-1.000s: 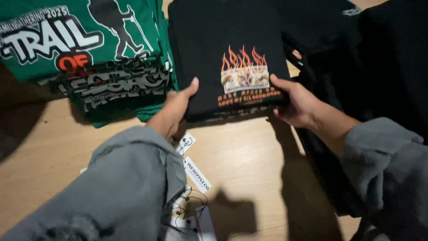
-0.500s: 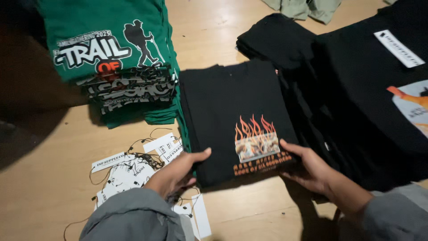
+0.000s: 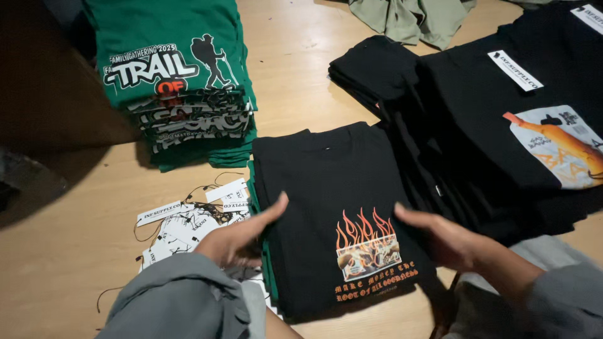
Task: The person organizes a stack of shirts by attaching paper labels to them and then placing them onto a pile.
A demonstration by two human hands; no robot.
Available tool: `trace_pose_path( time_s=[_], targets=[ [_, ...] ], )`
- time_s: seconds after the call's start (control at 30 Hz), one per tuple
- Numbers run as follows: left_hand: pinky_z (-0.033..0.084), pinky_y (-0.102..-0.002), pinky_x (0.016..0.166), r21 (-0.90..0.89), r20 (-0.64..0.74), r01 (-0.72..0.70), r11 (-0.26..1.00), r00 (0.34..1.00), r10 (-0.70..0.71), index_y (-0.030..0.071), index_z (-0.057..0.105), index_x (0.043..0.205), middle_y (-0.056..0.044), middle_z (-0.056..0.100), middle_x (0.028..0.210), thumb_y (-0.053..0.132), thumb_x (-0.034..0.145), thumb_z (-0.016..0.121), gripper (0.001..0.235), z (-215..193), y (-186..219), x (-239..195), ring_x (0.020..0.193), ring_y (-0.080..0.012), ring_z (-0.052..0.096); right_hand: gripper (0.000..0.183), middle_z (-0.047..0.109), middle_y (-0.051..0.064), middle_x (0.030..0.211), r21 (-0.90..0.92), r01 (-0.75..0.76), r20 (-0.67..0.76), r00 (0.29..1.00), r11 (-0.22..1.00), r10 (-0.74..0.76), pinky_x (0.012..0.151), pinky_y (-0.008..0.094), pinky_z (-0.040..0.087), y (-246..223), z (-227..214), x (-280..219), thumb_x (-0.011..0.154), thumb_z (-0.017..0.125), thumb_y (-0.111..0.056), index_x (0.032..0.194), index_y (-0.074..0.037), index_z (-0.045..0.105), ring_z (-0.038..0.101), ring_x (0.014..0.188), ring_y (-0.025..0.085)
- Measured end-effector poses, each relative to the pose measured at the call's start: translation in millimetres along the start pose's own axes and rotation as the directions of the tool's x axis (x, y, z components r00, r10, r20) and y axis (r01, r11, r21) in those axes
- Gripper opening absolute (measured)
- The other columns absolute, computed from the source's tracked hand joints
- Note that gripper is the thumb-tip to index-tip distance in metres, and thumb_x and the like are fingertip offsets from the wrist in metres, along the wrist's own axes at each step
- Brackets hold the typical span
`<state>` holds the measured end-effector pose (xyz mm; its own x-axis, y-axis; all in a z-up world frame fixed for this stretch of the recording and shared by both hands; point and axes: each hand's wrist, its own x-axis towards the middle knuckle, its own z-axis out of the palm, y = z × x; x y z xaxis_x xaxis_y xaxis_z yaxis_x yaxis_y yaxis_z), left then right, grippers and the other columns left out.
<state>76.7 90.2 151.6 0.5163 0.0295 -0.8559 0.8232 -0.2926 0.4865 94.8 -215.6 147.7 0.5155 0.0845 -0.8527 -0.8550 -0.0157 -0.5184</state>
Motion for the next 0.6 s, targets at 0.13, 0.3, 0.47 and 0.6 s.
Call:
trace_pose_path(
  time_s=[0.13,0.3,0.47,0.6],
  targets=[
    [0.025,-0.060,0.124,-0.063,-0.129,-0.090,0.994,0.988,0.081,0.020,-0.003,0.166,-0.011,0.011,0.173,0.106,0.058,0.045,0.146,18,-19,55,0.158,-0.0359,0.016,0.108,0.052,0.025,0.156,-0.037,-0.002,-0.052,0.999,0.999,0.000,0.110,0.068,0.039,-10,28,-15,0.075,0.062,-0.074,0.161,-0.014,0.038,0.051,0.140,0.046],
    [0.037,-0.067,0.113,-0.165,-0.151,-0.118,0.979,0.984,0.093,0.030,-0.001,0.166,-0.015,0.024,0.168,0.085,0.074,0.068,0.127,27,-26,46,0.151,-0.0404,0.034,0.111,0.036,0.022,0.165,-0.264,0.016,-0.141,0.988,0.964,-0.055,0.114,0.065,0.041,-18,56,-63,0.080,0.074,-0.051,0.166,-0.020,0.012,0.039,0.151,0.040],
    [0.043,-0.056,0.115,-0.079,-0.061,-0.089,0.993,0.995,0.085,0.020,0.023,0.163,-0.021,0.040,0.162,0.063,0.084,0.072,0.102,18,-16,-20,0.148,-0.0411,0.042,0.110,0.038,0.030,0.164,-0.179,-0.128,-0.046,0.992,0.975,0.121,0.119,0.064,0.032,19,-38,23,0.079,0.075,-0.053,0.166,-0.017,0.017,0.035,0.152,0.047],
    [0.037,-0.066,0.110,-0.023,-0.175,-0.116,0.993,0.978,0.110,0.023,-0.003,0.165,-0.029,0.023,0.164,0.042,0.073,0.086,0.129,12,-32,129,0.149,-0.0500,0.030,0.117,0.032,0.029,0.165,-0.108,-0.013,-0.058,0.998,0.994,0.007,0.121,0.069,0.024,-6,4,-12,0.070,0.064,-0.079,0.165,-0.024,0.023,0.031,0.151,0.051]
  ],
)
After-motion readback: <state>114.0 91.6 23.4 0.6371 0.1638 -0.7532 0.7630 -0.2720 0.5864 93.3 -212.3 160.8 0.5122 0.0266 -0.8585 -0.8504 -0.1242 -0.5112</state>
